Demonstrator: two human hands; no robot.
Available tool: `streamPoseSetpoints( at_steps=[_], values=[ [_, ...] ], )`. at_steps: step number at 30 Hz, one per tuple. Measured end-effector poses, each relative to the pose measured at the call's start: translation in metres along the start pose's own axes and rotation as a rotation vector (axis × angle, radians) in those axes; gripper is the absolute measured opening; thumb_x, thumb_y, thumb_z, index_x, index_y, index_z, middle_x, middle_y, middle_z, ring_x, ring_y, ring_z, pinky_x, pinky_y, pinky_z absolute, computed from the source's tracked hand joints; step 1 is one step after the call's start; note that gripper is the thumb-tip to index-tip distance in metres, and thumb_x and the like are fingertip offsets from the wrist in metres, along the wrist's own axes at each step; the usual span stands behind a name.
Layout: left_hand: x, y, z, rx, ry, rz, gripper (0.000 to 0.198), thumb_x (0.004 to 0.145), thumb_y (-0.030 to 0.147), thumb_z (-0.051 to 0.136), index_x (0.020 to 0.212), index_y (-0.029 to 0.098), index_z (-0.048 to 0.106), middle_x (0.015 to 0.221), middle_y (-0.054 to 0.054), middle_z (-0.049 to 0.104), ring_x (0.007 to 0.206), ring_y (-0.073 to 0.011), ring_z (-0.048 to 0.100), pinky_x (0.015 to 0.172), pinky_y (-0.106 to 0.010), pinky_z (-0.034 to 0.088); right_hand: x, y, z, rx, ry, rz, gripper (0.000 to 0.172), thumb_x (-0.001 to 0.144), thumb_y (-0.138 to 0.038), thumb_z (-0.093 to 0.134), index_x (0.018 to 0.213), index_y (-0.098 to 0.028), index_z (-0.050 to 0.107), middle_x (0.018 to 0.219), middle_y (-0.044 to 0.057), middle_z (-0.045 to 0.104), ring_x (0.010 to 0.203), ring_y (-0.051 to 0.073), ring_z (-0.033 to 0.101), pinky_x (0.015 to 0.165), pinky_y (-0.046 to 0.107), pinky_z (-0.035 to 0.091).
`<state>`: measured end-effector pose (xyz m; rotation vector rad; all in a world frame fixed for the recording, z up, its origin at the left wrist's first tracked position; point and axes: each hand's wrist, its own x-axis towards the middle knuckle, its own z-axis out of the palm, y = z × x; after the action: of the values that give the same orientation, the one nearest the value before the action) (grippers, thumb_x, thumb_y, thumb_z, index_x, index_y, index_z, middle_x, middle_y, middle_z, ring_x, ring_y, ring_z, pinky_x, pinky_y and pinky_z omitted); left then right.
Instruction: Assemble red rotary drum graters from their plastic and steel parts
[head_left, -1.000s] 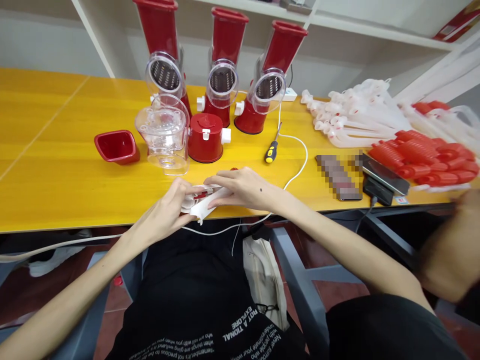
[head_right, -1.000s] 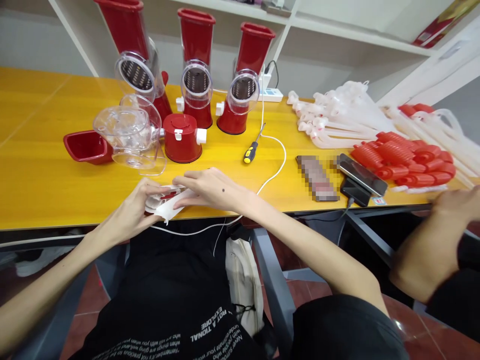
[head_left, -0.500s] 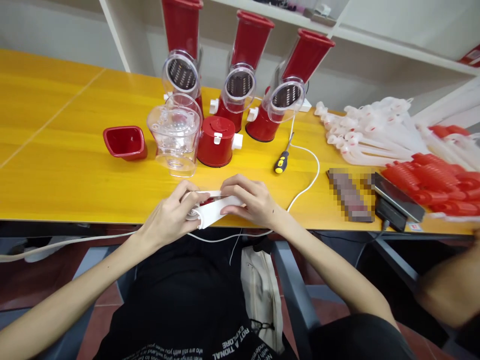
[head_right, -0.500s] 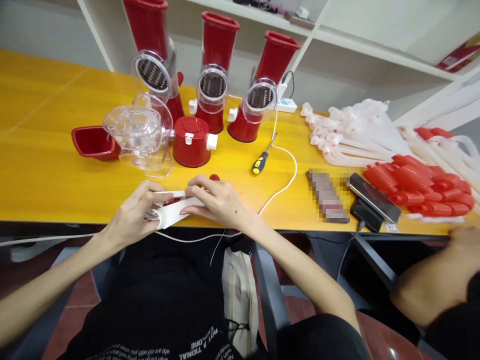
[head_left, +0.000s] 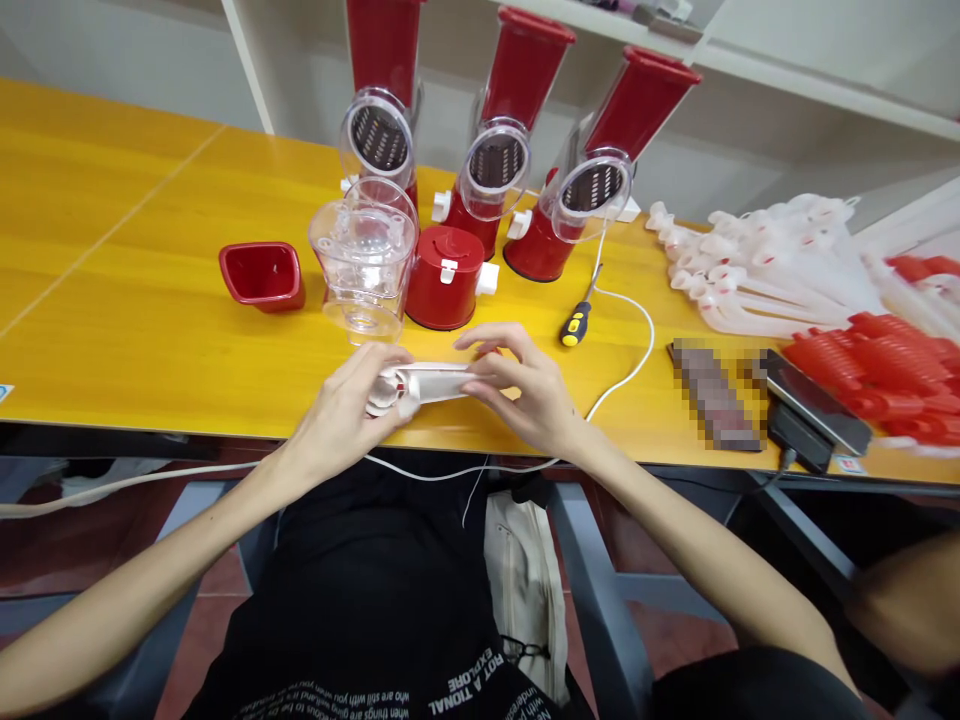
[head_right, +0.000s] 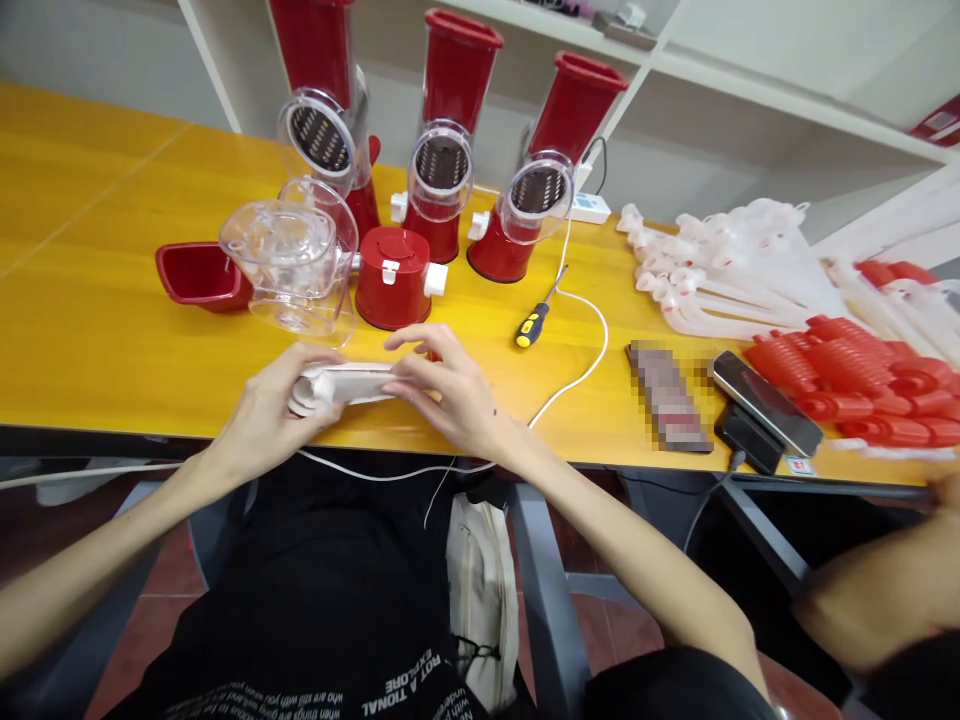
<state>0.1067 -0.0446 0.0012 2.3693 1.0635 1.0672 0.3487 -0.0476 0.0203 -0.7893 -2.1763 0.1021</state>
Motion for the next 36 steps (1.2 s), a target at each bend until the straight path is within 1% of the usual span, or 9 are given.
streamPoseSetpoints(
  at_steps=[3, 8, 13, 18, 21, 24, 29, 33, 36],
  values=[
    [-0.001, -0.002, 0.0, 0.004, -0.084, 0.03, 0.03, 0.092, 0.034, 0.068, 0.114, 0.017, 0.055, 0.102, -0.005, 0.064, 0.085, -0.017, 0.065, 0.076, -0.027, 0.054, 0.005, -0.009, -0.006, 0.133, -0.114, 0.261, 0.026, 0.098, -0.034, 0.058, 0.089, -0.011, 0.066, 0.119, 0.01, 0.059, 0.098, 0.008, 0.059, 0.09, 0.024, 0.051],
    [-0.002, -0.003, -0.002, -0.055, -0.044, -0.035, 0.053, 0.085, 0.036, 0.079, 0.13, 0.023, 0.052, 0.116, -0.004, 0.067, 0.098, -0.018, 0.068, 0.085, -0.027, 0.055, 0.014, -0.01, -0.015, 0.321, -0.273, 0.306, 0.033, 0.096, -0.039, 0.061, 0.082, -0.01, 0.068, 0.118, 0.01, 0.057, 0.112, 0.011, 0.058, 0.093, 0.022, 0.048],
    [0.002, -0.005, -0.005, -0.138, -0.014, 0.097, 0.051, 0.087, 0.043, 0.077, 0.131, 0.026, 0.058, 0.111, -0.002, 0.07, 0.089, -0.0154, 0.069, 0.08, -0.025, 0.055, 0.022, -0.008, -0.02, 0.447, -0.348, 0.366, 0.036, 0.093, -0.038, 0.065, 0.074, -0.007, 0.063, 0.1, 0.006, 0.062, 0.076, 0.001, 0.051, 0.068, 0.015, 0.038],
    [0.006, -0.006, -0.004, -0.13, 0.075, 0.106, 0.031, 0.09, 0.041, 0.074, 0.114, 0.022, 0.068, 0.103, -0.002, 0.074, 0.089, -0.0155, 0.07, 0.077, -0.025, 0.054, 0.026, -0.008, -0.016, 0.51, -0.313, 0.365, 0.035, 0.093, -0.038, 0.065, 0.077, -0.008, 0.062, 0.097, 0.006, 0.064, 0.089, 0.006, 0.057, 0.08, 0.018, 0.043],
    [0.005, -0.006, -0.003, -0.131, 0.138, 0.099, 0.031, 0.087, 0.039, 0.079, 0.112, 0.023, 0.07, 0.103, -0.001, 0.076, 0.09, -0.0154, 0.071, 0.081, -0.026, 0.055, 0.02, -0.006, -0.015, 0.506, -0.212, 0.301, 0.03, 0.092, -0.038, 0.066, 0.103, -0.01, 0.062, 0.111, 0.008, 0.063, 0.101, 0.008, 0.06, 0.089, 0.02, 0.048],
    [0.003, -0.007, -0.003, -0.134, 0.166, 0.106, 0.033, 0.085, 0.038, 0.081, 0.113, 0.024, 0.07, 0.107, -0.001, 0.077, 0.094, -0.0159, 0.073, 0.086, -0.027, 0.056, 0.009, 0.001, -0.016, 0.459, -0.14, 0.237, 0.06, 0.083, -0.04, 0.077, 0.129, -0.011, 0.05, 0.124, 0.011, 0.059, 0.11, 0.01, 0.06, 0.095, 0.023, 0.052],
    [0.002, -0.007, -0.007, -0.091, 0.145, 0.052, 0.031, 0.086, 0.04, 0.08, 0.113, 0.027, 0.07, 0.105, 0.002, 0.077, 0.087, -0.0153, 0.073, 0.08, -0.029, 0.059, -0.007, 0.016, -0.014, 0.341, -0.224, 0.329, 0.04, 0.09, -0.046, 0.069, 0.108, -0.011, 0.061, 0.1, 0.004, 0.065, 0.089, 0.006, 0.059, 0.08, 0.018, 0.047],
    [0.003, -0.004, -0.011, -0.02, 0.109, 0.064, 0.032, 0.086, 0.039, 0.08, 0.113, 0.027, 0.067, 0.112, -0.003, 0.075, 0.1, -0.0208, 0.071, 0.087, -0.04, 0.059, -0.01, 0.021, -0.009, 0.426, -0.233, 0.387, 0.049, 0.09, -0.054, 0.065, 0.108, -0.009, 0.062, 0.091, 0.004, 0.062, 0.078, 0.005, 0.052, 0.068, 0.016, 0.041],
    [0.002, -0.004, -0.013, 0.071, 0.121, 0.121, 0.03, 0.088, 0.037, 0.079, 0.113, 0.027, 0.066, 0.111, -0.004, 0.076, 0.098, -0.0221, 0.073, 0.086, -0.044, 0.06, -0.011, 0.02, -0.006, 0.468, -0.254, 0.43, 0.054, 0.093, -0.059, 0.059, 0.111, -0.008, 0.064, 0.091, 0.005, 0.063, 0.076, 0.005, 0.051, 0.068, 0.015, 0.04]
  ],
)
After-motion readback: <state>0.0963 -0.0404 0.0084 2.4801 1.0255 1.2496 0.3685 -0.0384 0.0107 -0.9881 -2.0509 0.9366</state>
